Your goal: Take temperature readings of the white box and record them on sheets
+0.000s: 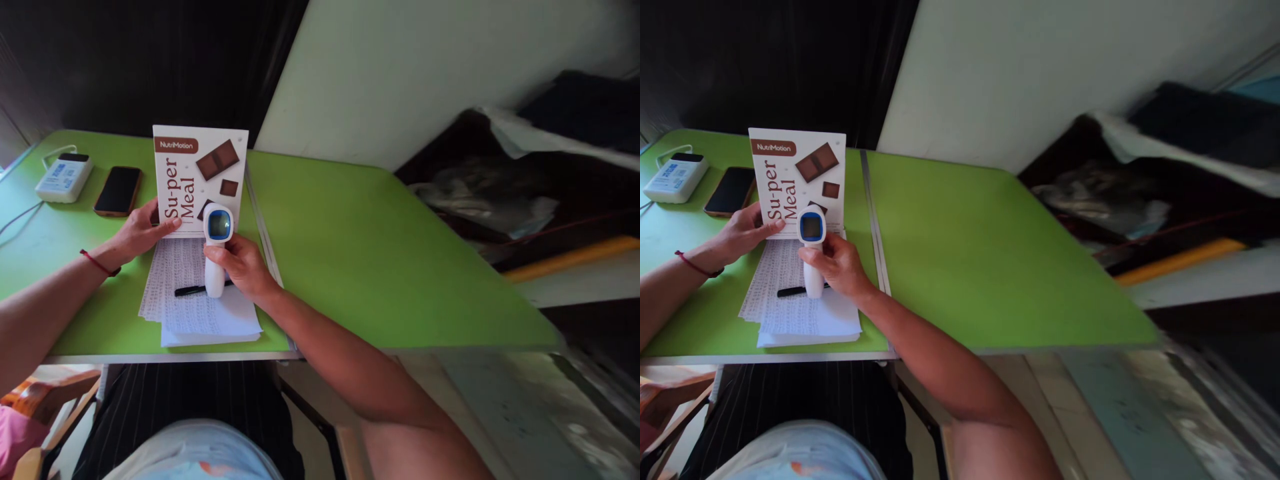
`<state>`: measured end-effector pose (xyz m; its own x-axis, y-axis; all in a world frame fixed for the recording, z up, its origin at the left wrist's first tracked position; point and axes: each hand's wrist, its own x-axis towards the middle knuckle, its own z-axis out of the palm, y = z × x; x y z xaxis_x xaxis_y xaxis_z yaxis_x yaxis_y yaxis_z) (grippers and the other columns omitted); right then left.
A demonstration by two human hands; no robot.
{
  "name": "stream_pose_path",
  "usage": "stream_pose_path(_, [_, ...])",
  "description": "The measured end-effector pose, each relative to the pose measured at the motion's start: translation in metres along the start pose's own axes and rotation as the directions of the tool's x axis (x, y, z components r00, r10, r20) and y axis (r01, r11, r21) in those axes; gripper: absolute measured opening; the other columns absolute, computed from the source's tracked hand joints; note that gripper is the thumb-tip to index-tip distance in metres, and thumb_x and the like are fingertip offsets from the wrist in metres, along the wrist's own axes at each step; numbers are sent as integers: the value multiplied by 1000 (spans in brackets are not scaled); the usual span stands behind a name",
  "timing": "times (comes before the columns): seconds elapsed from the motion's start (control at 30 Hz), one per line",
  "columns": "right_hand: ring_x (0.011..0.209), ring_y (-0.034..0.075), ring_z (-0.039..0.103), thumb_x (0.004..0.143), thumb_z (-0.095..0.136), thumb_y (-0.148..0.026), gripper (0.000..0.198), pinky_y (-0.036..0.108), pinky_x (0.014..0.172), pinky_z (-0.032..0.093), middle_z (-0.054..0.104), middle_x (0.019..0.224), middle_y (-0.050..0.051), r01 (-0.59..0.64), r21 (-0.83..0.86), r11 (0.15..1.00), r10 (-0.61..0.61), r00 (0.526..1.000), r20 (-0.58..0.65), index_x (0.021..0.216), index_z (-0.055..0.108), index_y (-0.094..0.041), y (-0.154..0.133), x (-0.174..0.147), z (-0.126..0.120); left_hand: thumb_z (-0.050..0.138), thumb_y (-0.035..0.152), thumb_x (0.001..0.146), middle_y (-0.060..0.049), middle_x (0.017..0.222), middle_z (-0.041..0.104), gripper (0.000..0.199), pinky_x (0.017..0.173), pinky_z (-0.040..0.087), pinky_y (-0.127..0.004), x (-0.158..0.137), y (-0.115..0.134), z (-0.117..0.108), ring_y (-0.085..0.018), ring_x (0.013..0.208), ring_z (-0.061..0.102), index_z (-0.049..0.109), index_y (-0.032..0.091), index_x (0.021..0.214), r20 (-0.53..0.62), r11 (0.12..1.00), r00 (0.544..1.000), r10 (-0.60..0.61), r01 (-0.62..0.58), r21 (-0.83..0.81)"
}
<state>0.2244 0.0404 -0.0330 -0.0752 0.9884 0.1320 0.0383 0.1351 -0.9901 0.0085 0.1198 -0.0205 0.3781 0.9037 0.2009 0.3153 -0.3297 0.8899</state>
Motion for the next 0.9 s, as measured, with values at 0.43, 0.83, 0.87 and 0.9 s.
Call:
stream_pose_path(0.43, [75, 17, 62, 65, 83, -45, 38, 34, 70, 53, 73, 87, 2, 47, -171, 984, -32, 995, 92, 93, 74, -21, -11, 12, -48, 91, 45, 69, -11, 121, 75, 77, 87, 63, -39, 6, -4, -3, -31, 112, 72, 57, 22, 133, -104, 987, 994, 33, -49, -155])
stream_pose_path(0.83, [76, 20, 62, 72, 85, -25, 35, 33, 68, 46, 73, 97, 7, -47, -858, 512, 32, 999, -36, 107, 79, -24, 0, 24, -91, 86, 27, 70, -9, 132, 68, 72, 101, 57, -43, 16, -24, -14, -33, 124, 63, 53, 22, 134, -146, 990, 986, 83, -65, 121])
stream_pose_path(0.87, [78, 21, 62, 75, 83, -25, 35, 33, 69, 46, 73, 99, 7, -46, -875, 482, 53, 998, -23, 109, 78, -23, -1, 24, -90, 84, 26, 71, -9, 132, 67, 71, 102, 57, -44, 18, -26, -14, -32, 125, 62, 52, 21, 135, -138, 985, 985, 105, -85, 149])
stream_pose_path(0.9, [80, 21, 63, 77, 81, -25, 34, 33, 70, 47, 73, 102, 8, -45, -892, 451, 81, 997, -10, 111, 77, -23, -1, 25, -90, 81, 26, 72, -9, 134, 65, 72, 102, 57, -44, 19, -28, -15, -32, 126, 61, 50, 20, 136, -126, 978, 983, 135, -112, 176])
